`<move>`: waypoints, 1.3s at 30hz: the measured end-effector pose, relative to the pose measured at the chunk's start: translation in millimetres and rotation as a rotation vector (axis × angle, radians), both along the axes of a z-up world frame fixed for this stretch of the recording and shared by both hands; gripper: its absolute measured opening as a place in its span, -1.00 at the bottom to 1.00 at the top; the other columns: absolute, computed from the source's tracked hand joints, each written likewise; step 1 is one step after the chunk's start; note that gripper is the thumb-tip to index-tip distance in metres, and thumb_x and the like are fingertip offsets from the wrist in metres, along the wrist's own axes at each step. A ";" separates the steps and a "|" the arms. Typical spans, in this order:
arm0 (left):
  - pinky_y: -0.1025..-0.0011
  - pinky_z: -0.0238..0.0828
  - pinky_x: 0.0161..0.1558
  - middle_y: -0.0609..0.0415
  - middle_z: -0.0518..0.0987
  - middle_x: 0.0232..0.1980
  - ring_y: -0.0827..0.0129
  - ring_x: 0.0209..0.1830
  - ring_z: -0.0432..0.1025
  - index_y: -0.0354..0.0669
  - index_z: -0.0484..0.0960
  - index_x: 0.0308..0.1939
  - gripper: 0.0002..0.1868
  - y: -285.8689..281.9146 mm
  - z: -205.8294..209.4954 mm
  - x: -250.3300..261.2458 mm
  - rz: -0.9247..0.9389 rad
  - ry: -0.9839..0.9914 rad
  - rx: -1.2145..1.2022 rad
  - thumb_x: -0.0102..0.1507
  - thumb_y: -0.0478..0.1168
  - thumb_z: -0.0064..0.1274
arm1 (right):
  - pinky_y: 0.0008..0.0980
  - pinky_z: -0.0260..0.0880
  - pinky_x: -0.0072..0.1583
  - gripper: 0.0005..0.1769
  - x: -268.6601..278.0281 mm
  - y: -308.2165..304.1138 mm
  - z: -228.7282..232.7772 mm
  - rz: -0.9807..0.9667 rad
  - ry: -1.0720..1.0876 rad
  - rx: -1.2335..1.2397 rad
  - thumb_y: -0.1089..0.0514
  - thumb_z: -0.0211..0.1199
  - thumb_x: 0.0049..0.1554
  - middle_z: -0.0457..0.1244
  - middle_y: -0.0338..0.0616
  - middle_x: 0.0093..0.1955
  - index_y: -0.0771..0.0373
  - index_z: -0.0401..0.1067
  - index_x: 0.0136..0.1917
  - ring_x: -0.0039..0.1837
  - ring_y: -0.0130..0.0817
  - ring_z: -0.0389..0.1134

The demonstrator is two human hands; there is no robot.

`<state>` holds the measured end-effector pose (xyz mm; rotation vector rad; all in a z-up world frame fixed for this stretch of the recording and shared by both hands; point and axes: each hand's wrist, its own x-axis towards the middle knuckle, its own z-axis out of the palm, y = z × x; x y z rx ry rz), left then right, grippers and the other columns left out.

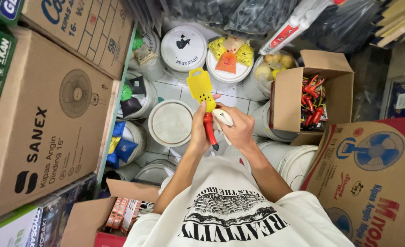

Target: The person wipes a cable, packaged pliers, and other small hardware items with a cloth and places them into a cardboard box.

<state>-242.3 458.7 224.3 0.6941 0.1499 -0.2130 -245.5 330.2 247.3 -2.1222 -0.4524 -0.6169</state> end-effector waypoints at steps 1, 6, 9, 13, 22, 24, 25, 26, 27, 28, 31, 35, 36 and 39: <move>0.30 0.45 0.04 -0.03 0.59 -0.02 0.28 -0.03 0.47 -0.36 0.37 0.36 -0.45 0.5 0.6 0.8 0.008 -0.005 0.016 0.50 0.04 -0.28 | -0.33 0.42 -0.15 -0.75 -1.6 -0.3 -1.7 -0.003 0.013 0.008 0.28 0.50 0.05 0.38 -0.08 -0.16 0.26 0.53 0.00 -0.17 -0.19 0.47; 0.23 0.56 -0.08 -0.05 0.56 -0.21 0.23 -0.23 0.52 -0.39 0.39 0.22 -0.47 7.8 2.4 10.5 0.118 -0.040 0.081 0.47 0.05 -0.29 | -0.29 0.44 -0.14 -0.66 -22.4 -10.2 -10.4 0.080 0.167 -0.108 0.33 0.44 -0.02 0.39 -0.04 -0.15 0.29 0.56 0.06 -0.17 -0.13 0.46; 0.27 0.55 -0.14 -0.02 0.55 -0.25 0.30 -0.25 0.49 -0.39 0.39 0.18 -0.48 6.9 2.8 9.6 0.125 0.005 0.135 0.45 0.05 -0.29 | -0.33 0.46 -0.12 -0.71 -26.0 -15.5 -9.6 0.084 0.157 -0.038 0.31 0.44 0.01 0.41 -0.04 -0.09 0.28 0.55 0.04 -0.14 -0.15 0.48; 0.43 0.41 -0.10 0.01 0.55 -0.20 0.42 -0.21 0.41 -0.41 0.48 0.17 -0.52 -7.8 1.7 5.3 0.027 -0.083 0.287 0.49 0.00 -0.21 | -0.33 0.45 -0.13 -0.79 -13.8 -17.5 -10.8 0.040 0.133 -0.022 0.31 0.46 0.03 0.40 -0.07 -0.16 0.27 0.56 -0.03 -0.17 -0.18 0.47; 0.49 0.32 -0.18 0.10 0.47 -0.24 0.50 -0.27 0.33 -0.32 0.46 0.18 -0.58 -17.5 0.2 9.8 0.039 -0.095 0.200 0.49 -0.01 -0.19 | -0.39 0.45 -0.08 -0.82 -25.0 1.7 -16.3 -0.097 0.368 0.355 0.25 0.34 0.19 0.42 -0.09 -0.16 0.27 0.47 0.08 -0.13 -0.45 0.43; 0.50 0.29 -0.21 0.13 0.42 -0.26 0.51 -0.30 0.29 -0.30 0.45 0.20 -0.57 -21.4 -3.0 11.0 0.096 -0.076 0.171 0.50 0.00 -0.20 | -0.40 0.44 -0.08 -0.80 -33.9 7.9 -15.5 -0.113 0.444 0.392 0.23 0.31 0.23 0.41 -0.11 -0.17 0.28 0.44 0.13 -0.14 -0.49 0.41; 0.50 0.29 -0.22 0.13 0.41 -0.27 0.50 -0.32 0.28 -0.29 0.44 0.20 -0.56 -20.9 -3.3 11.5 0.115 -0.059 0.142 0.49 0.02 -0.22 | -0.42 0.44 -0.10 -0.79 -38.7 8.5 -13.3 -0.109 0.490 0.372 0.21 0.30 0.24 0.41 -0.12 -0.20 0.28 0.45 0.14 -0.17 -0.51 0.41; 0.50 0.29 -0.23 0.14 0.40 -0.29 0.50 -0.34 0.28 -0.28 0.44 0.20 -0.55 -19.7 -2.7 14.2 0.132 -0.046 0.113 0.49 0.03 -0.24 | -0.43 0.43 -0.12 -0.78 -41.7 8.5 -10.8 -0.108 0.532 0.354 0.20 0.29 0.24 0.40 -0.14 -0.23 0.27 0.46 0.15 -0.20 -0.52 0.42; 0.50 0.30 -0.22 0.14 0.40 -0.29 0.50 -0.33 0.28 -0.27 0.43 0.20 -0.54 -16.6 -1.8 18.2 0.144 -0.047 0.062 0.49 0.05 -0.27 | -0.44 0.44 -0.14 -0.77 -44.9 5.9 -7.9 -0.051 0.597 0.349 0.20 0.29 0.22 0.41 -0.16 -0.24 0.27 0.45 0.14 -0.21 -0.53 0.43; 0.49 0.31 -0.22 0.13 0.40 -0.28 0.50 -0.32 0.28 -0.26 0.43 0.21 -0.52 -11.0 -1.1 21.1 0.157 -0.046 0.013 0.49 0.06 -0.29 | -0.45 0.45 -0.15 -0.76 -49.3 1.4 -5.3 0.008 0.664 0.345 0.19 0.30 0.20 0.41 -0.18 -0.25 0.26 0.45 0.13 -0.22 -0.53 0.44; 0.49 0.31 -0.20 0.14 0.39 -0.27 0.49 -0.30 0.28 -0.25 0.42 0.22 -0.53 -1.3 0.1 24.5 0.159 -0.073 0.035 0.49 0.05 -0.29 | -0.47 0.47 -0.12 -0.76 -48.9 -15.4 -4.5 0.146 0.622 0.286 0.21 0.32 0.17 0.42 -0.18 -0.22 0.28 0.46 0.11 -0.18 -0.52 0.47; 0.52 0.22 -0.25 0.17 0.36 -0.24 0.52 -0.30 0.22 -0.27 0.44 0.28 -0.52 -9.2 -8.9 11.0 0.095 -0.110 0.283 0.49 0.04 -0.25 | -0.46 0.45 -0.06 -0.81 -28.7 -19.4 -16.3 -0.021 0.465 0.459 0.22 0.31 0.22 0.41 -0.15 -0.17 0.32 0.42 0.08 -0.14 -0.50 0.42; 0.52 0.26 -0.27 0.18 0.39 -0.24 0.51 -0.32 0.26 -0.20 0.41 0.28 -0.52 -16.3 -11.9 4.9 0.017 -0.038 0.287 0.44 0.05 -0.25 | -0.43 0.45 -0.02 -0.79 -15.4 -16.2 -19.3 -0.070 0.333 0.425 0.22 0.33 0.22 0.40 -0.12 -0.12 0.34 0.42 0.09 -0.10 -0.47 0.42; 0.51 0.32 -0.30 0.17 0.45 -0.24 0.49 -0.34 0.32 -0.12 0.37 0.26 -0.53 -31.2 -16.3 -17.4 -0.196 0.044 0.233 0.40 0.07 -0.24 | -0.35 0.44 0.03 -0.75 26.0 -17.0 -17.9 -0.270 0.138 0.313 0.21 0.36 0.24 0.38 -0.07 -0.07 0.35 0.40 0.12 -0.05 -0.41 0.42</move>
